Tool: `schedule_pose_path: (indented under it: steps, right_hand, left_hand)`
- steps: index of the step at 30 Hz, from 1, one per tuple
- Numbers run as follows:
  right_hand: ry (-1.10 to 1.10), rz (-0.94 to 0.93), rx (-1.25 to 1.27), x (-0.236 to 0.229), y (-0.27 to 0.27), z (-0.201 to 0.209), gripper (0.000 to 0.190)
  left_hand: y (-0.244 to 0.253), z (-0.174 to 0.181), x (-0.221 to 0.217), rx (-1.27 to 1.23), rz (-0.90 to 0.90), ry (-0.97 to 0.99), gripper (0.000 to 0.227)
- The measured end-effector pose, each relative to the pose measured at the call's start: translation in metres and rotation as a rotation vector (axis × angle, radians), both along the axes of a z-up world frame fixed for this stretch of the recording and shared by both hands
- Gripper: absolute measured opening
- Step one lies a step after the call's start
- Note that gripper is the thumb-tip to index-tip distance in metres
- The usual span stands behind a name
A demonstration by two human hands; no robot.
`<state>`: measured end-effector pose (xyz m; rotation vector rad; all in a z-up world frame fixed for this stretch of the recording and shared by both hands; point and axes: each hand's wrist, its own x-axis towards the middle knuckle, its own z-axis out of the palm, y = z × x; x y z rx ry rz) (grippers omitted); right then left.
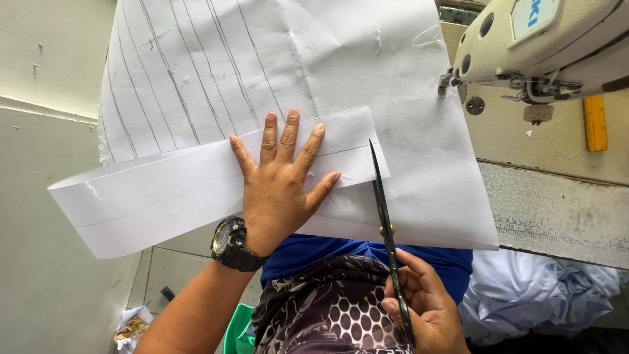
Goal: Using scissors to cut out specific pattern pieces from a sheet of white material at a sewing workstation.
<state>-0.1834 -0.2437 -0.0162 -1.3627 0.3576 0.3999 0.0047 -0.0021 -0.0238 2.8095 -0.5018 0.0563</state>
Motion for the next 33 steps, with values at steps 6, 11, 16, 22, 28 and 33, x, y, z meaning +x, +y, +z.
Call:
schedule_pose_path:
  steps: [6, 11, 16, 22, 28, 33]
  right_hand:
    - [0.065, 0.01, -0.09, 0.001, 0.003, 0.011, 0.073]
    - [0.069, 0.003, -0.094, 0.008, 0.006, 0.016, 0.071]
    - [0.073, -0.021, -0.062, 0.024, 0.011, 0.017, 0.072]
    - [0.099, -0.019, -0.136, 0.026, 0.014, 0.017, 0.071]
    - [0.084, -0.045, -0.139, 0.026, 0.015, 0.019, 0.07]
    - [-0.011, -0.027, -0.075, 0.045, 0.02, 0.022, 0.07]
  left_hand:
    - [0.0, -0.003, 0.0, -0.002, -0.005, -0.003, 0.073]
    - [0.0, -0.002, 0.0, 0.002, -0.009, -0.016, 0.073]
    - [0.001, 0.001, -0.003, -0.004, -0.024, -0.018, 0.073]
    - [0.0, -0.002, -0.003, 0.002, -0.014, -0.018, 0.073]
    - [0.0, -0.004, -0.003, -0.004, -0.019, -0.03, 0.073]
    - [0.0, -0.005, -0.004, -0.01, -0.028, -0.036, 0.073]
